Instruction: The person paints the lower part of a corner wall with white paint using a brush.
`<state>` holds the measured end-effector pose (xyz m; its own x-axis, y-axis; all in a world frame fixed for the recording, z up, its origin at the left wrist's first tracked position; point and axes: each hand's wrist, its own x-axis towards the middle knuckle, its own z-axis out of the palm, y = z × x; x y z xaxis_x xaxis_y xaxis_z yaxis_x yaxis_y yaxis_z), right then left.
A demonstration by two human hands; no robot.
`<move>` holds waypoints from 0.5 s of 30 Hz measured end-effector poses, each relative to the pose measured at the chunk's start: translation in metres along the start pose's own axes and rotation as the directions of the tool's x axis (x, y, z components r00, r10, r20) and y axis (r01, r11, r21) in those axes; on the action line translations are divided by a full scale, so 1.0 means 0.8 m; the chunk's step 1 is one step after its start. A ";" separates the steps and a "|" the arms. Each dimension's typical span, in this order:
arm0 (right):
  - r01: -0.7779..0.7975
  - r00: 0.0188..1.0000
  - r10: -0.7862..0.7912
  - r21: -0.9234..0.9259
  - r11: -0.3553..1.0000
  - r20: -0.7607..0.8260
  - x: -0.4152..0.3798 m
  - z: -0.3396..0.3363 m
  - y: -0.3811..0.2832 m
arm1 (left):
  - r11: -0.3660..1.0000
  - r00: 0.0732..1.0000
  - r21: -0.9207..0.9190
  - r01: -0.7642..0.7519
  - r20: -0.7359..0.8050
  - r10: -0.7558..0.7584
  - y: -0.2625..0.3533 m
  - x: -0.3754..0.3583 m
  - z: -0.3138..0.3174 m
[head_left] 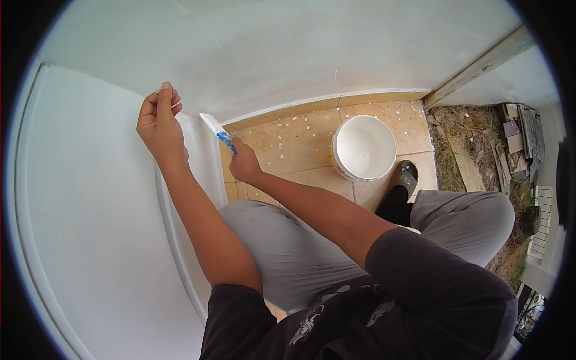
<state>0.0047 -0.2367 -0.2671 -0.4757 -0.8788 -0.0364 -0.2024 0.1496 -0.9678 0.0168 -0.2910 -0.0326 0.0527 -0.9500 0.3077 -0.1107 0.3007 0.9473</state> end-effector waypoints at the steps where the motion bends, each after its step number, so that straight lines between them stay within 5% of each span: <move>1: -0.006 1.000 0.006 0.018 1.000 -0.007 0.005 0.001 0.001 | 1.000 1.000 0.005 -0.001 -0.013 0.001 0.001 -0.001 -0.001; 3: -0.018 1.000 0.019 0.056 0.998 -0.015 0.018 -0.003 -0.007 | 1.000 1.000 0.013 0.007 -0.020 -0.007 0.001 -0.002 -0.003; 8: -0.353 0.904 0.384 0.176 0.919 -0.188 0.029 -0.077 0.014 | 1.000 1.000 0.023 0.021 0.003 -0.022 -0.004 0.000 -0.015; 15: -0.253 0.794 0.374 0.299 0.920 -0.479 0.014 -0.151 0.057 | 1.000 1.000 0.014 -0.002 0.004 0.002 0.003 -0.008 -0.010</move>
<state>-0.1133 -0.1849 -0.2812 -0.8637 -0.4243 -0.2718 0.1904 0.2247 -0.9557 0.0242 -0.2836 -0.0315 0.0481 -0.9497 0.3093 -0.1251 0.3015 0.9452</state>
